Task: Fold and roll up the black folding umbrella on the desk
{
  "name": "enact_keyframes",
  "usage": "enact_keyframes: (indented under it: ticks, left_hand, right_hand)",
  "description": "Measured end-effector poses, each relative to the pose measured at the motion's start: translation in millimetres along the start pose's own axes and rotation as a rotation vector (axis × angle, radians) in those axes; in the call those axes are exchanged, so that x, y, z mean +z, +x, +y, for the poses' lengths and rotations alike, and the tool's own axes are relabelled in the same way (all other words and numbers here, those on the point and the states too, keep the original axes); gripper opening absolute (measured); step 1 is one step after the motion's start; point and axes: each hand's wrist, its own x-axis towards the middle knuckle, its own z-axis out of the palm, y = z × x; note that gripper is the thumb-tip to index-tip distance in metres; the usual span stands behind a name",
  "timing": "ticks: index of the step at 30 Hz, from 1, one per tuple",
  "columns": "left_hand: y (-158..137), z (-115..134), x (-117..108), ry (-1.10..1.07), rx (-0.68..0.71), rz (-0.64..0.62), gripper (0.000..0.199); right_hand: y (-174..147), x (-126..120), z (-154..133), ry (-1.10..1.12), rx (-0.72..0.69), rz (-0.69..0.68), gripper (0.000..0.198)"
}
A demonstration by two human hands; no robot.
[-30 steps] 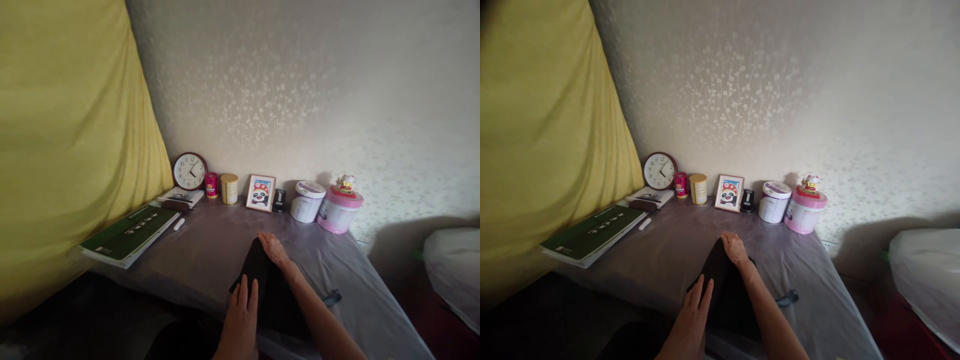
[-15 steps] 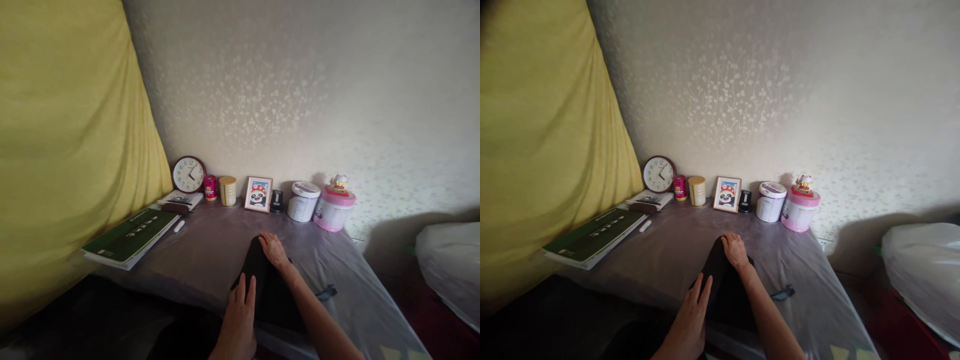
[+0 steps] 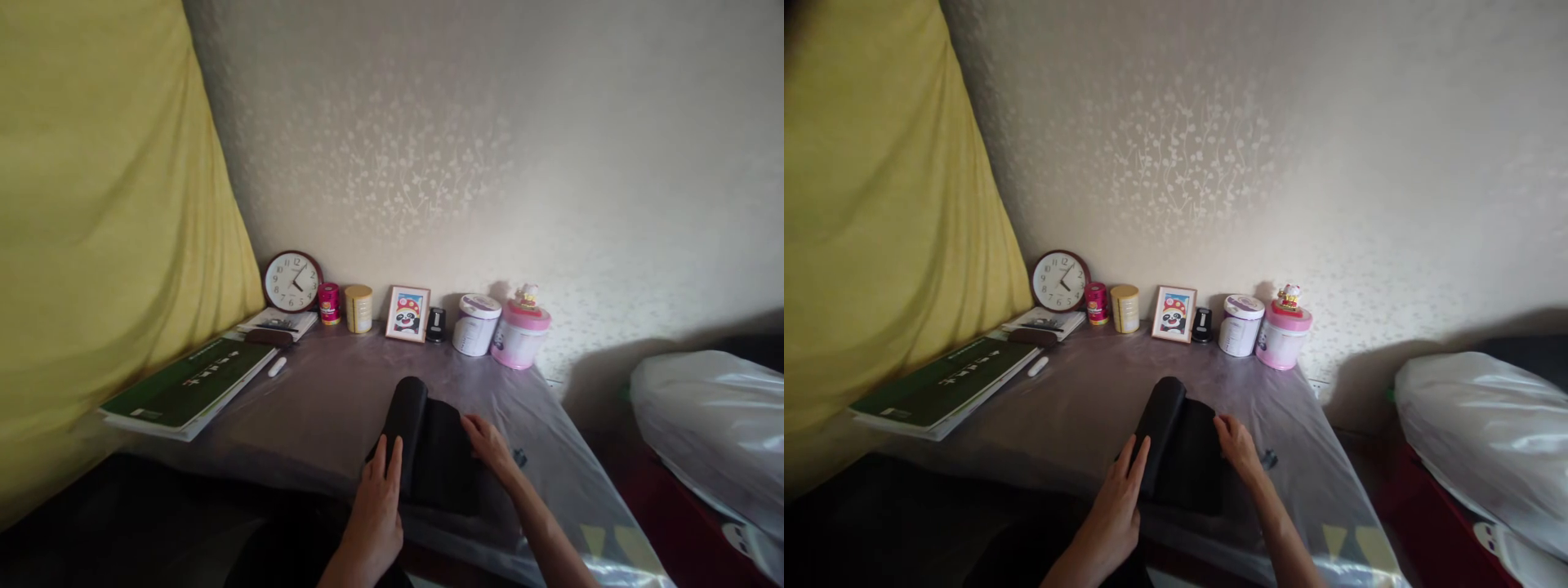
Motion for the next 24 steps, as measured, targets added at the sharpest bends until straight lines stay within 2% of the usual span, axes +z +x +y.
enact_keyframes:
  ticks: [3,6,9,13,15,17,19,22,24]
  left_hand:
    - [-0.4,-0.4,1.1,-0.001,-0.002,0.003,0.095]
    - [-1.4,-0.9,2.8,-0.015,-0.004,0.010,0.096]
    - [-2.2,-0.8,4.0,-0.010,-0.007,0.016,0.095]
    - [-2.7,1.3,2.3,-0.014,0.013,0.024,0.094]
    - [-2.9,3.3,0.0,-0.020,0.001,0.015,0.093]
    - [-3.2,5.6,-2.3,-0.014,-0.016,-0.004,0.093]
    - [-3.7,7.0,-3.7,0.000,-0.029,-0.011,0.094]
    - [-4.2,7.2,-3.6,0.009,-0.030,-0.009,0.096]
    - [-4.3,6.7,-3.0,0.008,-0.023,-0.009,0.096]
  right_hand:
    - [-8.9,3.3,-5.9,0.047,0.052,-0.030,0.037]
    - [-15.2,8.4,-10.6,0.026,0.036,0.040,0.038]
    - [-18.4,14.7,-14.2,-0.004,-0.074,0.106,0.038]
    - [-15.3,19.8,-16.8,0.015,-0.205,0.127,0.033]
    - [-11.3,20.7,-15.0,0.053,-0.184,0.097,0.031]
    - [-7.2,21.4,-10.2,0.085,-0.088,0.029,0.033]
    - [-4.0,21.5,-3.3,0.085,-0.017,0.018,0.034]
    - [-2.4,18.8,4.8,0.060,-0.078,0.116,0.026]
    - [-3.9,14.6,3.7,0.112,-0.123,0.089,0.025]
